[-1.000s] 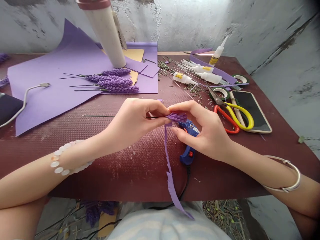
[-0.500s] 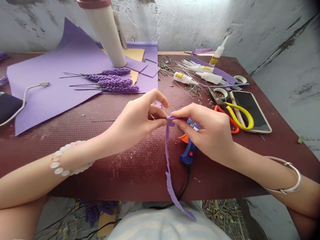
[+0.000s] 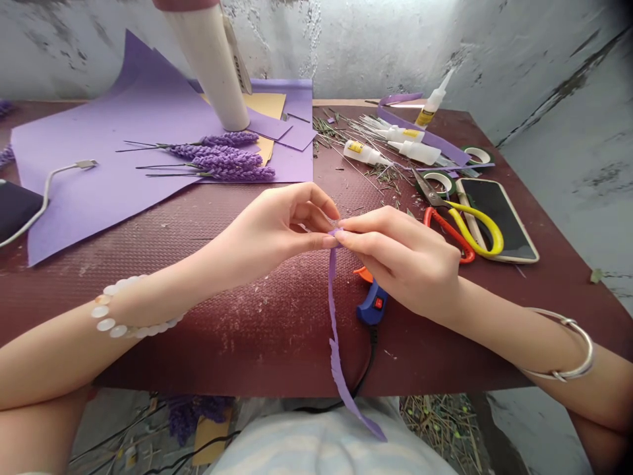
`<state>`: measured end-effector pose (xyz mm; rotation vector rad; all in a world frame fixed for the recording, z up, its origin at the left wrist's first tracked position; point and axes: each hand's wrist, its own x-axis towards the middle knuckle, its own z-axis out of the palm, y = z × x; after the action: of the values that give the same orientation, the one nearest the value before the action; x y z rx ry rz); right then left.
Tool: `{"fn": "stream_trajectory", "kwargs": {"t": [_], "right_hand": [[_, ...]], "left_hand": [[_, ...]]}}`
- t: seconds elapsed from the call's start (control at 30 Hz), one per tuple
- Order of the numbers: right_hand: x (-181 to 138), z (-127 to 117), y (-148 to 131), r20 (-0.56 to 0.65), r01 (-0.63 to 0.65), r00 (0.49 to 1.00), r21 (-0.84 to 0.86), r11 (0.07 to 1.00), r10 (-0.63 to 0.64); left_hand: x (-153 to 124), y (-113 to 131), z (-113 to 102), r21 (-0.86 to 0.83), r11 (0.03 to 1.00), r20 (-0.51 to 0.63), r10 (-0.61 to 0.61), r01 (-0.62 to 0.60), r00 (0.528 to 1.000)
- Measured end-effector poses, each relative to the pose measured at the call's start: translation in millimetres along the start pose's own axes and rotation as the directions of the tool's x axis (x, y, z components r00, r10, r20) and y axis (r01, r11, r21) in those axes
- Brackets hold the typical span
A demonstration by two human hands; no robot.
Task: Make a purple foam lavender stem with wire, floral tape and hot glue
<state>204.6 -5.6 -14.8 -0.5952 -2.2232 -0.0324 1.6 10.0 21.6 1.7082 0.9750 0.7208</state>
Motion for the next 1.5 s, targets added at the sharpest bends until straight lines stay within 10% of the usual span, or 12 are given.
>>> {"fn": "stream_trajectory", "kwargs": {"t": [0.6,1.5], "right_hand": [[7.3,-1.8,0.0,0.109,-0.352,0.934,0.131,0.927,0.339],[9.9,-1.8,-4.1,0.065,-0.363,0.931,0.092,0.927,0.359]], "left_hand": [[-8.1,-5.0,9.0,0.608,0.773,-0.115,0.313,-0.182,0.943],[4.9,-9.1,-2.4,0.263,0.964,0.144,-0.082,0.042,0.986]]}}
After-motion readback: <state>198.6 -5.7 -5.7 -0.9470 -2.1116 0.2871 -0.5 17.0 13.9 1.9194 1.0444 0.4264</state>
